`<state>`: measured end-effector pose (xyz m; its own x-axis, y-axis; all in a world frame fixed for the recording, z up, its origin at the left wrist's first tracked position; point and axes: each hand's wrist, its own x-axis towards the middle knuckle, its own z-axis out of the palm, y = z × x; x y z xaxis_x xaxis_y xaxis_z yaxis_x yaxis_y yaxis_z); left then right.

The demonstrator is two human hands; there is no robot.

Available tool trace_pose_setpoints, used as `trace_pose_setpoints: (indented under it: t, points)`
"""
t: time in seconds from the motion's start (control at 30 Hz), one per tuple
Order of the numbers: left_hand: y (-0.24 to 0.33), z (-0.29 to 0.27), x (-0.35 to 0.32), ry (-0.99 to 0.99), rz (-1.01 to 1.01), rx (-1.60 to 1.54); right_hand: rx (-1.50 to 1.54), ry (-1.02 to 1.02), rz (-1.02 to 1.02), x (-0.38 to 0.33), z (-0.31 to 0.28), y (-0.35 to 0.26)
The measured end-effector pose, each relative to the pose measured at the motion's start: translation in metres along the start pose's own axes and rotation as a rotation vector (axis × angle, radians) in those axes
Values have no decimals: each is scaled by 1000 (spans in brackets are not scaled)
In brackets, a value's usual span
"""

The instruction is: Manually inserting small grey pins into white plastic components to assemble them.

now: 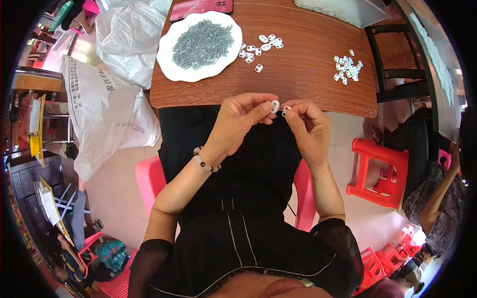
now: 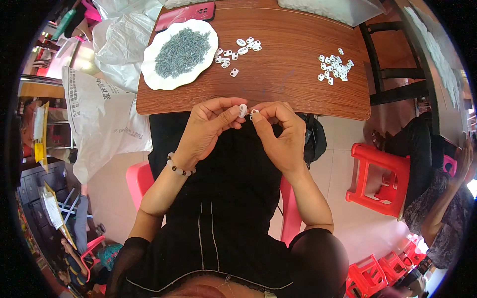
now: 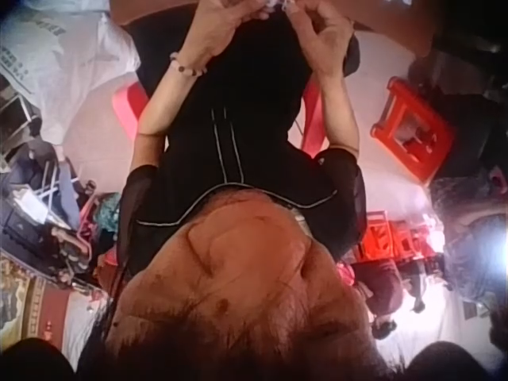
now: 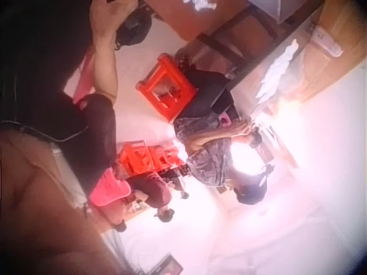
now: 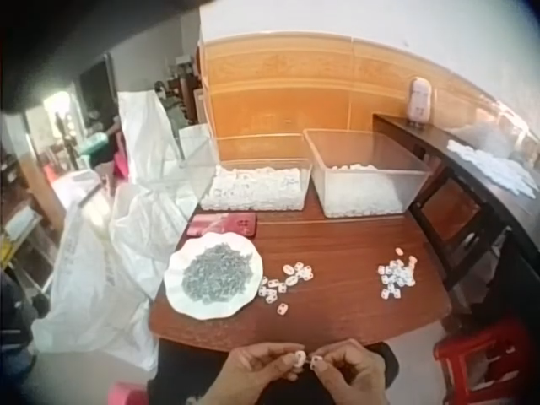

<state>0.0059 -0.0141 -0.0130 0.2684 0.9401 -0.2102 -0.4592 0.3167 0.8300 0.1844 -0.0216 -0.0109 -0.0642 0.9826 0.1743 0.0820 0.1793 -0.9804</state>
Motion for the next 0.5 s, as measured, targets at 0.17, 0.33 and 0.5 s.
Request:
trace_pose_setpoints:
  t: [0.17,0.33,0.5]
  points:
    - [0,0,0,7,-5,-2,3,-3,1,0,0,-1]
    - [0,2,-1,21,-3,11,-107,21,-52,1,0,1]
    - [-2,4,-1,24,72,86,-143,23,-76,1,1,1]
